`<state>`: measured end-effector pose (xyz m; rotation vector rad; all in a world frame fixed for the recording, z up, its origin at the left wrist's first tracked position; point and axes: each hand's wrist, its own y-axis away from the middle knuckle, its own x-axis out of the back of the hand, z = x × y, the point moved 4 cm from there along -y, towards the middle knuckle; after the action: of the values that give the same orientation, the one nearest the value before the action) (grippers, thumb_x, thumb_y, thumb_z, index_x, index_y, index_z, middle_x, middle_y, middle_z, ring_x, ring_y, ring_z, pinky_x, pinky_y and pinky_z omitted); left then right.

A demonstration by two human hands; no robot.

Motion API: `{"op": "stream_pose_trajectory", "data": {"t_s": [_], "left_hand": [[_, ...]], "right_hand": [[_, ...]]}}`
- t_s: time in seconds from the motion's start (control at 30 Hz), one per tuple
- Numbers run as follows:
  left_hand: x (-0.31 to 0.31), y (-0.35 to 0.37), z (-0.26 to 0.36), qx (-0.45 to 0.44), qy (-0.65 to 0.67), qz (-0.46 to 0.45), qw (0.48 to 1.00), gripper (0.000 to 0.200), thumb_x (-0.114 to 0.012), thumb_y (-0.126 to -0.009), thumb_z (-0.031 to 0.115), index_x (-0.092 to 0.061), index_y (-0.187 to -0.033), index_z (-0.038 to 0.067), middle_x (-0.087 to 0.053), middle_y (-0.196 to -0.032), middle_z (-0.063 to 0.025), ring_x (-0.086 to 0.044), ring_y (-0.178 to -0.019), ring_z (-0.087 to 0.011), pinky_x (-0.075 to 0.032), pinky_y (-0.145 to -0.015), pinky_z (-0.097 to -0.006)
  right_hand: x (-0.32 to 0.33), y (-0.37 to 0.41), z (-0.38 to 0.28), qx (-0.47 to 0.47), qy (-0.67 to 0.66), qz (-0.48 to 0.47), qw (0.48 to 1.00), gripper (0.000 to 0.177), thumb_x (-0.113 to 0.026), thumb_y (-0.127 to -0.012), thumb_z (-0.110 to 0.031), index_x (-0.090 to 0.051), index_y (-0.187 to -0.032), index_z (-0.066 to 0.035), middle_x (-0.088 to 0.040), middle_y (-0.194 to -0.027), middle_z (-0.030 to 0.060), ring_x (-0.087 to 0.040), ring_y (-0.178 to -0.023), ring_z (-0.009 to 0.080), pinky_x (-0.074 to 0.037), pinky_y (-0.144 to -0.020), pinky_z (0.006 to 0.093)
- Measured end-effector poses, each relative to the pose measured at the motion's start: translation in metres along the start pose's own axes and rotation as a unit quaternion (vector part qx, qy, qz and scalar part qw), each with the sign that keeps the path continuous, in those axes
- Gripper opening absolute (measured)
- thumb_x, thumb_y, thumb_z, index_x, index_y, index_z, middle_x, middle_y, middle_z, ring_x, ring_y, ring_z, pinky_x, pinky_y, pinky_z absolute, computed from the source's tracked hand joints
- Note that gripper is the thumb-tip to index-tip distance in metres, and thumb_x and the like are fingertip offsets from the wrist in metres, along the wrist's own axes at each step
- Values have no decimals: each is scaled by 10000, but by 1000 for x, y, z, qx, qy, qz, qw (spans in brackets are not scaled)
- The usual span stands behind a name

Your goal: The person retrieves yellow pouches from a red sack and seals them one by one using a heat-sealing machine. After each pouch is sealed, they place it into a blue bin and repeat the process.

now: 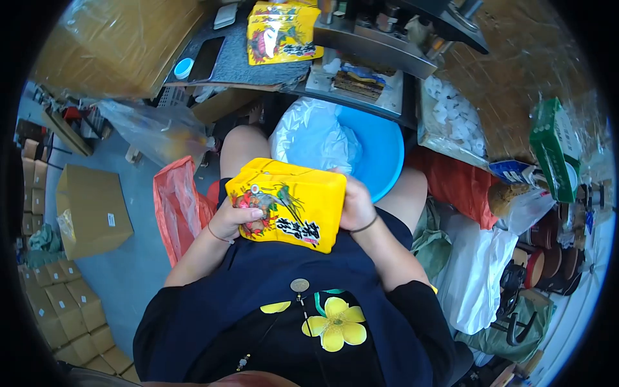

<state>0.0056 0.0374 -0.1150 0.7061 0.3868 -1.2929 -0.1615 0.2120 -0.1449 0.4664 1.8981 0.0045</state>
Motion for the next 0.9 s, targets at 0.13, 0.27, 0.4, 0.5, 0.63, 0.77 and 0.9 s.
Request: {"op": "stream_pose_trajectory", "data": {"t_s": [0.13, 0.27, 0.4, 0.5, 0.63, 0.77, 0.9], "left_hand": [[7, 1, 5, -54, 7, 69, 996, 667, -724, -788, 57, -470, -1402, 6, -637, -1271, -128, -648, -1152, -250, -520, -1011, -396], [-7, -9, 16, -137, -76, 103, 982, 574, -724, -811, 11, -521, -1348, 16, -652, -1221, -94, -665, -1078, -202, -530, -958, -340], [-27, -25, 11, -174, -211, 99, 957, 582, -692, -849, 7, -471, -1387, 23, -628, -1265, -109, -642, -1142, -232, -514, -1009, -382], [-34, -29, 2, -111, -135, 85, 981, 573, -698, -855, 29, -473, -1382, 26, -627, -1246, -105, -642, -1116, -221, -515, -995, -372], [-25, -26, -15, -21, -45, 59, 997, 601, -688, -858, 44, -452, -1410, 18, -613, -1278, -122, -630, -1144, -238, -503, -1019, -388], [-15, -27, -5, -71, -17, 48, 996, 657, -737, -814, 87, -460, -1407, 22, -636, -1229, -122, -641, -1110, -245, -508, -1009, -385], [42, -36, 43, -96, -83, 77, 989, 475, -735, -796, 113, -566, -1237, 56, -644, -900, -46, -641, -710, -146, -535, -574, -252]], "right_hand": [[-6, 32, -87, 150, -9, -63, 987, 328, -492, -1068, -325, -492, -791, -150, -445, -703, -43, -388, -568, 74, -335, -492, 241], [-16, 36, -47, 162, 413, 161, 882, 234, -459, -1065, -215, -638, -982, -88, -641, -885, 12, -590, -739, 93, -496, -642, 243], [-38, 4, 27, 160, 413, 0, 897, 360, -433, -1096, -331, -630, -991, -49, -638, -909, 37, -614, -844, 127, -508, -796, 272], [-36, 10, 29, 51, 171, -2, 984, 326, -441, -1092, -363, -561, -918, -115, -547, -758, 6, -509, -656, 113, -448, -632, 259], [-31, 47, -12, 54, 29, 39, 997, 241, -465, -1082, -293, -466, -863, -191, -403, -671, -47, -372, -547, 87, -287, -480, 256], [12, 169, -159, 557, 213, 185, 781, 233, -502, -1054, -316, -503, -892, -149, -487, -718, -18, -456, -586, 121, -383, -501, 285], [56, 318, -298, 665, 208, 407, 590, 362, -442, -1086, -349, -471, -757, -202, -424, -625, -60, -401, -519, 111, -335, -477, 280]]}}
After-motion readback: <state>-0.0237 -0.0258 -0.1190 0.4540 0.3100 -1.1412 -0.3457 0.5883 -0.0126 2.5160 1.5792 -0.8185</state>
